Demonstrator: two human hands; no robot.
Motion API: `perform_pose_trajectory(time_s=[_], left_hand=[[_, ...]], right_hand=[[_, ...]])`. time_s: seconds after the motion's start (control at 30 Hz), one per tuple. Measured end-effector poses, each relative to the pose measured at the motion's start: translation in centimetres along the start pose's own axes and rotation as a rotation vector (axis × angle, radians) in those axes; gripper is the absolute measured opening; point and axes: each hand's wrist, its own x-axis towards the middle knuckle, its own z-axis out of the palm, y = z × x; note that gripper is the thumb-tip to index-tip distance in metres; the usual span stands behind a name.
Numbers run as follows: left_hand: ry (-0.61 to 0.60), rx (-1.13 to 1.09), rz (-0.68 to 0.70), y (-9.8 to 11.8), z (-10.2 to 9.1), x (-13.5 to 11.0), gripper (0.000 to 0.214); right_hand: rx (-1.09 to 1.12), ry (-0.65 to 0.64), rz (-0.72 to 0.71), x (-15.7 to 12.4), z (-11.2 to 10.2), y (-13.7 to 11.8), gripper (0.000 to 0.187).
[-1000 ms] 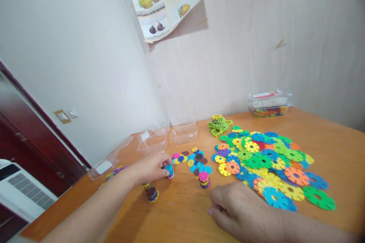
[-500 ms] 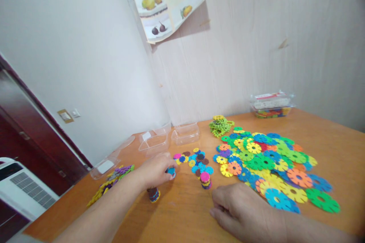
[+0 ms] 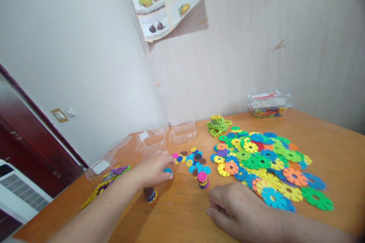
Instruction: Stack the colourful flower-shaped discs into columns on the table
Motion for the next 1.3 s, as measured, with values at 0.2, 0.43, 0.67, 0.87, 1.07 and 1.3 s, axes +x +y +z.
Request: perform_pose_trajectory(time_s=[0.2,0.43,0.67,0.87,1.07,1.3], left_hand=[[0.033,-0.029,0.048,2.1,0.1,2.6,0.035],[0.026,-0.013,0.119,3.8,1.5,5.8,0.026],[0.02,-0.057,0.081,3.5,2.3,6.5,0.017],[0.015,-0.279,-0.016,2.9,2.7,6.6,0.011],[0.089,-0.578,-0.138,1.4,0.9,4.4,0.016],[0.113,-0.677,-0.312,-1.1,0.1,0.0,0.025]], right_hand=[[-0.005,0.001,0.001,-0.1,0.2,0.0,0.021],[-0.007,0.012,0.005,0.1,0.7,0.4,0.019],[-0.026,0.027,-0.001,0.1,0.9,0.6,0.021],[-0.023,0.026,-0.007,0.0,0.8,0.4,0.022],[-0.02,0.025,-0.022,-0.1,0.7,0.5,0.021],[-0.011,0.002,-0.016,-0.2,0.2,0.1,0.022]])
